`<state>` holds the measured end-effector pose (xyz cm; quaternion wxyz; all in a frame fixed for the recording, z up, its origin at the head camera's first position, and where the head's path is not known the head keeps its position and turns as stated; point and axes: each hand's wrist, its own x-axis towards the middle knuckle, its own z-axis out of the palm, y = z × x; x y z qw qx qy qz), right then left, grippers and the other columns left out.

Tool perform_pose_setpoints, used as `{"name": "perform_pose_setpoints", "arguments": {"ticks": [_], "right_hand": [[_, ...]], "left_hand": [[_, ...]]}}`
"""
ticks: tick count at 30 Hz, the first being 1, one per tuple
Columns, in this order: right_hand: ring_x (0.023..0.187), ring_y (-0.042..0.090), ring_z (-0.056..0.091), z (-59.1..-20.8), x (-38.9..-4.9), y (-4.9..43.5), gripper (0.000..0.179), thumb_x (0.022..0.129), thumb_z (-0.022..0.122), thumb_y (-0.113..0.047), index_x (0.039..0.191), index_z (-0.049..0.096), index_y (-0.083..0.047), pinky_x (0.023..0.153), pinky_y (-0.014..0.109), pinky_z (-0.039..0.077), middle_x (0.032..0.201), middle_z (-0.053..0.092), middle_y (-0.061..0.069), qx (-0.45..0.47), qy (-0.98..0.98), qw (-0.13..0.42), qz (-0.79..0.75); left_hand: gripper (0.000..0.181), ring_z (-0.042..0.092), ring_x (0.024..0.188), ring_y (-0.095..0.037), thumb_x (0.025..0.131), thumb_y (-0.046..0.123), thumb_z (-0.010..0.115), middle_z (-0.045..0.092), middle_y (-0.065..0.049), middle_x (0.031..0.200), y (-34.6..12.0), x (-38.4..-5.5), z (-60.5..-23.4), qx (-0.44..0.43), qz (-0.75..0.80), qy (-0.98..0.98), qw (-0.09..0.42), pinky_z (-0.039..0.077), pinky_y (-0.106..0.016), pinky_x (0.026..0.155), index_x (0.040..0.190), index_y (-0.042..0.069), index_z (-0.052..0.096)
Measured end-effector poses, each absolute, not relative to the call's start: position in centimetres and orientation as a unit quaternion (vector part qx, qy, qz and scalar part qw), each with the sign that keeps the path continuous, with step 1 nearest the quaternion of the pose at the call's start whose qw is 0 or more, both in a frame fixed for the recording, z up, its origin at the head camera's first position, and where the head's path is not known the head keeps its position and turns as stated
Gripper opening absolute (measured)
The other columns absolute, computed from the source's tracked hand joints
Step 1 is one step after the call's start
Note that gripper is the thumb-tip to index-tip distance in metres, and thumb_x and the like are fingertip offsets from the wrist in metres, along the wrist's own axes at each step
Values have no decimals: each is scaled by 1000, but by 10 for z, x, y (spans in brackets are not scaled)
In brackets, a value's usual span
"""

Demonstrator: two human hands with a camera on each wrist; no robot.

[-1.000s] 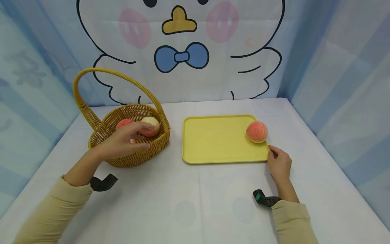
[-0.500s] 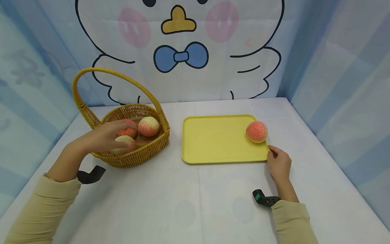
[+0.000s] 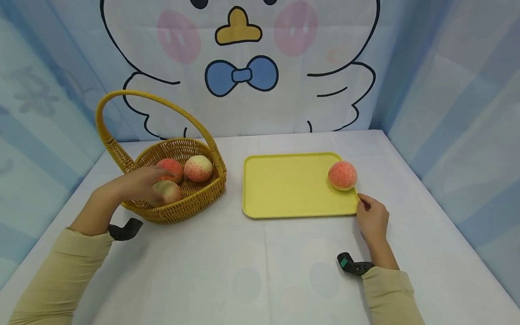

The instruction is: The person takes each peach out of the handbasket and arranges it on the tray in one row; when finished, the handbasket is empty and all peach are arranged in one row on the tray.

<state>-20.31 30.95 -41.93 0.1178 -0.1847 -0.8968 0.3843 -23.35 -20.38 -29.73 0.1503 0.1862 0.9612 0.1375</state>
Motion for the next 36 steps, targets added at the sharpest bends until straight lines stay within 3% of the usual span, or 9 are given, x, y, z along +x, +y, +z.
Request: {"name": "perform_pose_setpoints", "arguments": {"ticks": [7,14,30,36], "right_hand": [[104,31,50,-418,-202,310,36,95,41,-10,125,52,6,73,28,41,117,55,25,-180,-900,122,378],[105,32,49,-419,-203,309,36,95,41,-9,126,52,6,78,35,42,118,54,25,-185,-898,121,380],[103,31,51,-417,-201,309,35,94,41,-8,124,53,7,66,17,37,116,55,25,-177,-902,125,374],[102,31,51,-418,-201,309,35,94,42,-8,124,53,7,67,19,38,116,56,25,-180,-902,127,371]], "left_hand": [[63,43,117,-36,72,9,75,49,-20,127,-209,-239,-303,191,146,957,162,38,-51,93,128,-3,48],[65,43,116,-38,71,14,79,50,-22,124,-217,-247,-305,193,162,952,173,35,-52,95,126,-6,49],[67,43,116,-38,69,19,81,50,-22,125,-216,-253,-303,178,141,953,199,36,-51,94,124,-6,52],[71,43,117,-38,68,19,81,48,-22,128,-217,-256,-305,164,138,953,214,36,-52,94,127,-6,50]]}}
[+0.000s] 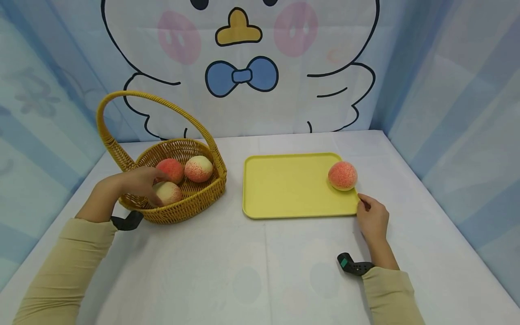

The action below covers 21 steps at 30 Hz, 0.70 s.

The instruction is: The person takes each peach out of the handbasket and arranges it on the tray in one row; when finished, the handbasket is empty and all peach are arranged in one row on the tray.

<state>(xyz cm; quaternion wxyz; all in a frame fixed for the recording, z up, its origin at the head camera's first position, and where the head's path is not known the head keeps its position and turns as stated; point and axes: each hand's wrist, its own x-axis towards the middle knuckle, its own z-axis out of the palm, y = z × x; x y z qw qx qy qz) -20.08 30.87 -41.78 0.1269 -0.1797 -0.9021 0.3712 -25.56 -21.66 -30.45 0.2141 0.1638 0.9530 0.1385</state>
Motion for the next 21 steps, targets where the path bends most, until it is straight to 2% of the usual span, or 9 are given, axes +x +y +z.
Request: {"name": "perform_pose_setpoints", "arguments": {"ticks": [10,15,21], "right_hand": [[103,31,51,-418,-201,310,35,94,42,-8,124,53,7,67,19,38,117,55,25,-177,-902,126,373],[105,30,50,-417,-201,310,36,95,41,-8,125,52,6,70,22,40,118,55,25,-179,-900,124,378],[103,30,50,-417,-200,310,35,94,42,-8,125,53,6,67,17,37,117,55,25,-176,-899,125,381]], "left_hand": [[74,47,112,-34,67,18,80,50,-21,124,-221,-256,-310,156,151,951,218,38,-50,93,127,-7,46],[70,51,104,-29,67,23,80,54,-17,119,-229,-256,-314,171,161,951,201,43,-46,87,124,-4,51],[66,55,90,-22,64,27,80,60,-10,107,-241,-256,-320,189,177,952,165,48,-39,77,119,-2,56]]}}
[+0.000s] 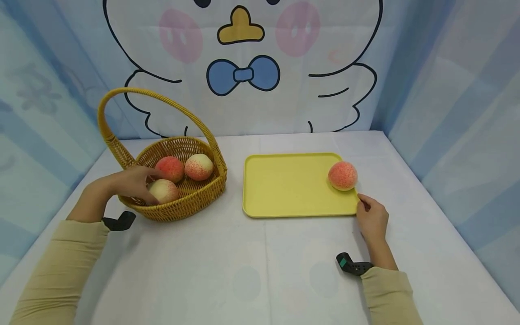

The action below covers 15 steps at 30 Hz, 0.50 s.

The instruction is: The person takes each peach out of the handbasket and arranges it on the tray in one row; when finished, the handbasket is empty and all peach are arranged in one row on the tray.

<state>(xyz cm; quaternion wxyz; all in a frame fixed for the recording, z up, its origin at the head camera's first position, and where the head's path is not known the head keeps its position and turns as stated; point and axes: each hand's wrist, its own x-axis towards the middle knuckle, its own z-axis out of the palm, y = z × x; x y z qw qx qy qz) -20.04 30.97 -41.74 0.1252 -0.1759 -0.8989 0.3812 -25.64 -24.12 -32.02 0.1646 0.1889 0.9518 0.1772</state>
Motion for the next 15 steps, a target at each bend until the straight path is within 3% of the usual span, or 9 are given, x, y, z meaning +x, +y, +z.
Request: {"name": "perform_pose_setpoints", "arguments": {"ticks": [7,15], "right_hand": [[102,28,50,-418,-201,310,35,95,42,-8,125,52,6,65,14,37,118,55,24,-179,-897,128,384],[105,29,50,-419,-202,309,35,95,41,-8,126,52,6,71,21,40,120,54,24,-187,-897,122,381]], "left_hand": [[69,55,93,-23,64,35,81,59,-10,107,-246,-257,-324,202,223,945,131,48,-38,75,120,1,56],[72,54,100,-25,65,40,81,58,-11,112,-239,-251,-324,210,279,932,92,48,-41,79,122,5,54]]}}
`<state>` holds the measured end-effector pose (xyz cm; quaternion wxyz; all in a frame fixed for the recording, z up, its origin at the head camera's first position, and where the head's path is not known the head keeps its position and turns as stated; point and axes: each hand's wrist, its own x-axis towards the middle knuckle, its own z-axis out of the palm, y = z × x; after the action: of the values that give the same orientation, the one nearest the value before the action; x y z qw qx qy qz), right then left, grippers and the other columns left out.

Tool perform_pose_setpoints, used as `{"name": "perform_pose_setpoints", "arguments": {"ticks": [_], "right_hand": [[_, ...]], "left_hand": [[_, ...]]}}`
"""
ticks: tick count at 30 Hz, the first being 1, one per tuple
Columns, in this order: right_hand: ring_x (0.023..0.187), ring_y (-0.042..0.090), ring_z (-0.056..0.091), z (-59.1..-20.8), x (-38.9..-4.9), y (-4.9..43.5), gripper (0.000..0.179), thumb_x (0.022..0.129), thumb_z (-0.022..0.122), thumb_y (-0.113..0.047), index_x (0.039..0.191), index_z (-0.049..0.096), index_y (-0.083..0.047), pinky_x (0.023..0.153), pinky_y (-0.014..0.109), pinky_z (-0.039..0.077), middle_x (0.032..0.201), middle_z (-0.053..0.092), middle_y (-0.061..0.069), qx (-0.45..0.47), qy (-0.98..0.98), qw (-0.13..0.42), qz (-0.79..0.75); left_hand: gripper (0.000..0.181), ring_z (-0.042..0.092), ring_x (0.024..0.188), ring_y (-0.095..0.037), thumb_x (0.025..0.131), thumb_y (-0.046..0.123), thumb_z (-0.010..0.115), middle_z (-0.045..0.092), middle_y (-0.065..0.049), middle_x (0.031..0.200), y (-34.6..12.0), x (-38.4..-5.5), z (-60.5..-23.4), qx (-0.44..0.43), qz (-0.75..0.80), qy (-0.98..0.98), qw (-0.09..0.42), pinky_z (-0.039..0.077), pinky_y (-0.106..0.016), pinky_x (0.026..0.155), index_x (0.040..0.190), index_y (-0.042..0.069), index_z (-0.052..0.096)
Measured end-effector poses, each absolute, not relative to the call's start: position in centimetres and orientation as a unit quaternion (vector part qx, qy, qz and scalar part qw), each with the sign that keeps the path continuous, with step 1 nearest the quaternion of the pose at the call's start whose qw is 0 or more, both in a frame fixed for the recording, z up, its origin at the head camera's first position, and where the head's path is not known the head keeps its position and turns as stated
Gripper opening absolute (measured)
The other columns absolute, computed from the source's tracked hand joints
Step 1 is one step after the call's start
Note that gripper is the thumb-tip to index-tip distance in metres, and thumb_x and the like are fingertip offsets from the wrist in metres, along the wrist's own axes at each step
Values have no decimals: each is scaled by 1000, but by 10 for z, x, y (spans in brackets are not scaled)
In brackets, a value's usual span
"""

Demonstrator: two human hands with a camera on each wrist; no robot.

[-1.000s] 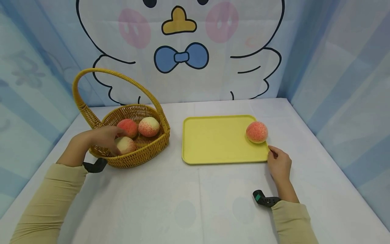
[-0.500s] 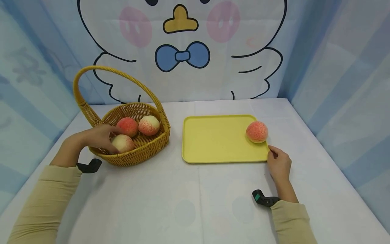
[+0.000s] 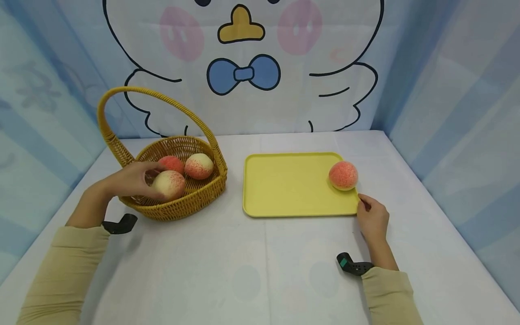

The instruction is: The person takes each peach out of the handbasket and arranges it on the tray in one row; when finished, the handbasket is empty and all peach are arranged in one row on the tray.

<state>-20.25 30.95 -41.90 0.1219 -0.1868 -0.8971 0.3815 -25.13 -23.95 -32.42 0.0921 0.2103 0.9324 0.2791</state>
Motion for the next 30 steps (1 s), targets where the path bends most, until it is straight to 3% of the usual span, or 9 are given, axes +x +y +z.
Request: {"name": "perform_pose_setpoints", "arguments": {"ticks": [11,18,22,30], "right_hand": [[104,30,50,-420,-203,309,35,95,41,-8,126,52,6,71,22,40,120,54,24,-187,-898,117,380],[106,30,49,-419,-204,309,36,96,40,-9,128,50,5,72,22,42,121,53,24,-197,-897,103,381],[106,31,49,-418,-204,308,36,96,40,-9,128,50,5,78,33,44,122,52,25,-198,-896,102,384],[105,31,49,-417,-203,307,36,96,40,-10,128,50,5,74,27,43,121,53,25,-196,-898,104,379]], "left_hand": [[74,54,102,-28,65,29,85,54,-12,117,-232,-248,-329,216,389,894,50,47,-47,82,128,12,51],[70,49,109,-30,69,12,81,49,-13,121,-226,-247,-334,234,468,850,61,46,-43,86,129,3,46],[67,50,108,-30,70,8,80,50,-13,121,-221,-246,-337,236,494,835,53,47,-41,86,128,1,47],[72,51,107,-26,69,5,81,43,-11,126,-203,-240,-336,252,540,802,45,48,-34,85,131,1,45]]}}
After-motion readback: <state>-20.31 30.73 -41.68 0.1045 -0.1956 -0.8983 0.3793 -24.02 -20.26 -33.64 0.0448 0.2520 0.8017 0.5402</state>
